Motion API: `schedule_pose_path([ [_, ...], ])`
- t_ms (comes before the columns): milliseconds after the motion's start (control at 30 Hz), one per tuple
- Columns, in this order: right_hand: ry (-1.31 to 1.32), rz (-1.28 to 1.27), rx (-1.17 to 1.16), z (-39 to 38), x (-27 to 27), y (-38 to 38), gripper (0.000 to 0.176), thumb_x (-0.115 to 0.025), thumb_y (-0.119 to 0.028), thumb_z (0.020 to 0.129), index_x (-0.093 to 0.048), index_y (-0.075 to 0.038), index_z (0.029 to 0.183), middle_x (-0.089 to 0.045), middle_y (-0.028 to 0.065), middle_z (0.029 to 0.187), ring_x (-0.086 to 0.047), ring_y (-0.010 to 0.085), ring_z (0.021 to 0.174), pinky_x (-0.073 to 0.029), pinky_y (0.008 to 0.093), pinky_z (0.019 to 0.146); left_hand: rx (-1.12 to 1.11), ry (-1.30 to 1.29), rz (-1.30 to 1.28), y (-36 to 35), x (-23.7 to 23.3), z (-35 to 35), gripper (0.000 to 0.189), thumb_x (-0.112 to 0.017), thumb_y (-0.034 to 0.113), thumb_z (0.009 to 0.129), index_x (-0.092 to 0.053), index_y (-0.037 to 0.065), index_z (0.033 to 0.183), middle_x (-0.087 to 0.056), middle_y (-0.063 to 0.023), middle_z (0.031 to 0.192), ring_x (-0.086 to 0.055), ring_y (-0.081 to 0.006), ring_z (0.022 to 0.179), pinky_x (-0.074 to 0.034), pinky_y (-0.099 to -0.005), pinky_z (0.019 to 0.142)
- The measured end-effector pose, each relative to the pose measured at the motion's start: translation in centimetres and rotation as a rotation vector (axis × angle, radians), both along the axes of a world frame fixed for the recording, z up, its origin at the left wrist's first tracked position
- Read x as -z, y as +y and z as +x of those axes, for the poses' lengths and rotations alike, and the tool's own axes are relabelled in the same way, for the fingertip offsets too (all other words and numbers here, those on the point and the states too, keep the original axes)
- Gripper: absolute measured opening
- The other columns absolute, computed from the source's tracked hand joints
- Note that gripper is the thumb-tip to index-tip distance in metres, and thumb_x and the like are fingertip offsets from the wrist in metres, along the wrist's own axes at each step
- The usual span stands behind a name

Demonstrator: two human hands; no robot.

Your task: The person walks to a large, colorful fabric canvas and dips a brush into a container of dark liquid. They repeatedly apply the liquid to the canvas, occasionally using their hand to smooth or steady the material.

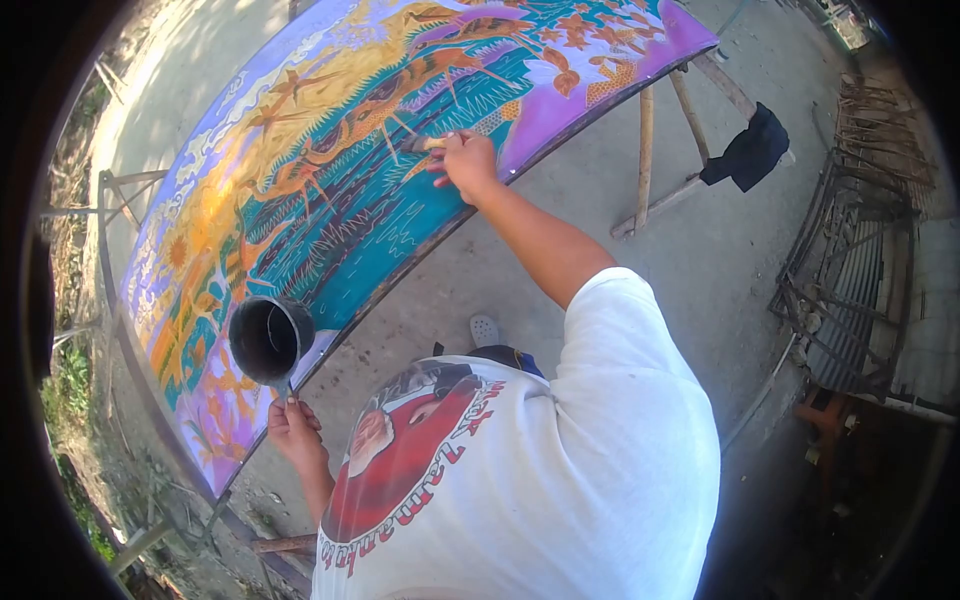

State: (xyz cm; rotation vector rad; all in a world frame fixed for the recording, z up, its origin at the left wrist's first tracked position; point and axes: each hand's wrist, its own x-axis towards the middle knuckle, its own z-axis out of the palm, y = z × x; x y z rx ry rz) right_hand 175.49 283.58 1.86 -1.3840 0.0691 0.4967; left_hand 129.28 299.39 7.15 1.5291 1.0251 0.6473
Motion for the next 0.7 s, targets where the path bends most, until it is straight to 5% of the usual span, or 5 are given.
schedule_pose_path([
  [133, 0.028, 0.023, -0.079, -1.4, 0.7, 0.6, 0.03, -0.046, -0.02, 0.106, -0.055, 0.003, 0.123, -0.07, 0.0176, 0.104, -0.073, 0.0224, 0.072, -0.056, 0.0319, 0.044, 0.006, 0.0, 0.01, -0.2, -0.3, -0.1, 0.015, -0.055, 0.011, 0.102, -0.053, 0.005, 0.089, -0.055, -0.0019, 0.067, -0.044, -0.0046, 0.05, -0.035, -0.0202, 0.046],
  [300, -0.075, 0.002, 0.259, 4.8, 0.8, -2.7, 0.028, -0.046, -0.021, 0.107, -0.055, 0.002, 0.122, -0.069, 0.0168, 0.104, -0.073, 0.0225, 0.074, -0.056, 0.0322, 0.045, -0.016, -0.012, 0.016, 0.0, -0.1, -1.0, 0.015, -0.054, 0.011, 0.102, -0.052, 0.006, 0.088, -0.055, -0.0019, 0.067, -0.044, -0.0044, 0.05, -0.035, -0.0203, 0.046],
  [533, 0.052, 0.015, -0.113, -4.7, 0.1, 1.9, 0.029, -0.046, -0.019, 0.107, -0.057, 0.001, 0.124, -0.07, 0.0183, 0.105, -0.074, 0.0233, 0.071, -0.056, 0.0329, 0.043, -0.004, -0.004, 0.02, -0.2, -0.1, -0.3, 0.015, -0.054, 0.011, 0.102, -0.052, 0.006, 0.088, -0.055, -0.0016, 0.066, -0.044, -0.0045, 0.05, -0.034, -0.0204, 0.046],
  [700, -0.056, 0.001, -0.006, -1.3, 0.5, -0.1, 0.028, -0.045, -0.018, 0.107, -0.056, 0.002, 0.123, -0.07, 0.0179, 0.103, -0.073, 0.0229, 0.071, -0.056, 0.0327, 0.043, -0.007, 0.001, 0.023, -0.4, -0.1, 0.2, 0.015, -0.055, 0.011, 0.102, -0.052, 0.007, 0.088, -0.055, -0.002, 0.066, -0.044, -0.0051, 0.049, -0.034, -0.0206, 0.045],
])
